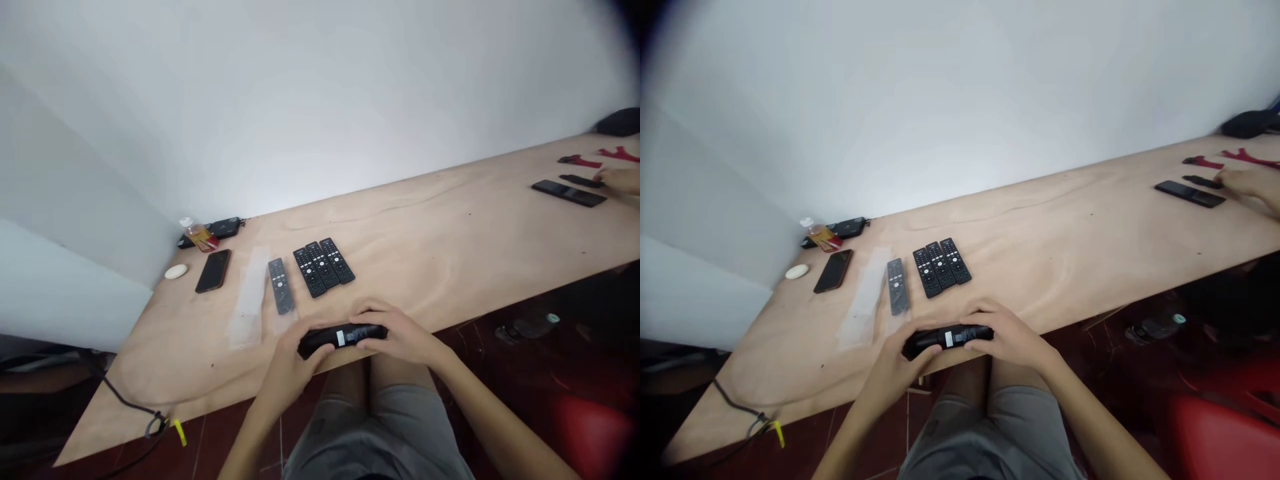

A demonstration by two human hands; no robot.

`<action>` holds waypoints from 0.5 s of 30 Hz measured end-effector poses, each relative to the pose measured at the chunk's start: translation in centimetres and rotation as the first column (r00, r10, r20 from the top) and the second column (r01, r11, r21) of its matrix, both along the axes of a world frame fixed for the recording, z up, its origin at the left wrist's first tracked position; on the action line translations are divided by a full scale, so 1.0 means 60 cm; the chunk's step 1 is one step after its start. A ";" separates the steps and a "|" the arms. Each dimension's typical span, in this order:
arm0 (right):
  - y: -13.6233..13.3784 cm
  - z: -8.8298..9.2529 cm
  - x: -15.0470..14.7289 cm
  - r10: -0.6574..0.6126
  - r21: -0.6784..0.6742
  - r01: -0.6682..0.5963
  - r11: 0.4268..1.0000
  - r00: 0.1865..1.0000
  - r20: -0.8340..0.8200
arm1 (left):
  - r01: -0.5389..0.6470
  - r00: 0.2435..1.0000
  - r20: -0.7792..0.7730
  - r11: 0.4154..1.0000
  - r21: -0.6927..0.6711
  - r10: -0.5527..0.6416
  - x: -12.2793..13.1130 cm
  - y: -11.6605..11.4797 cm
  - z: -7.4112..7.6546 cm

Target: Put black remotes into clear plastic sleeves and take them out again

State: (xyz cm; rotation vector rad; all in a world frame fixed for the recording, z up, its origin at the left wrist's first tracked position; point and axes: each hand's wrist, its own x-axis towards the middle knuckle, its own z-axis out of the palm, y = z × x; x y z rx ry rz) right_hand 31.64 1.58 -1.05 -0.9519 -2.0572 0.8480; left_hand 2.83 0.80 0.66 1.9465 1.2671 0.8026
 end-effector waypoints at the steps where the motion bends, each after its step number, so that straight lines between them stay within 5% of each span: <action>1: 0.000 0.001 0.000 0.001 0.001 -0.001 1.000 1.000 0.021 | -0.004 1.000 -0.026 0.998 0.061 0.006 -0.002 -0.003 -0.004; 5: 0.000 0.006 -0.002 -0.007 0.011 0.007 1.000 0.998 0.060 | 0.026 0.994 -0.110 0.979 0.204 -0.003 -0.024 -0.009 -0.012; 10: 0.003 0.009 0.002 0.029 -0.010 -0.028 1.000 0.999 0.033 | -0.014 0.995 -0.100 0.990 0.142 0.028 -0.065 -0.017 -0.007; 15: 0.004 0.014 0.001 0.034 0.000 -0.034 0.999 0.998 0.061 | 0.007 0.996 -0.089 0.978 0.208 0.012 -0.051 -0.014 -0.019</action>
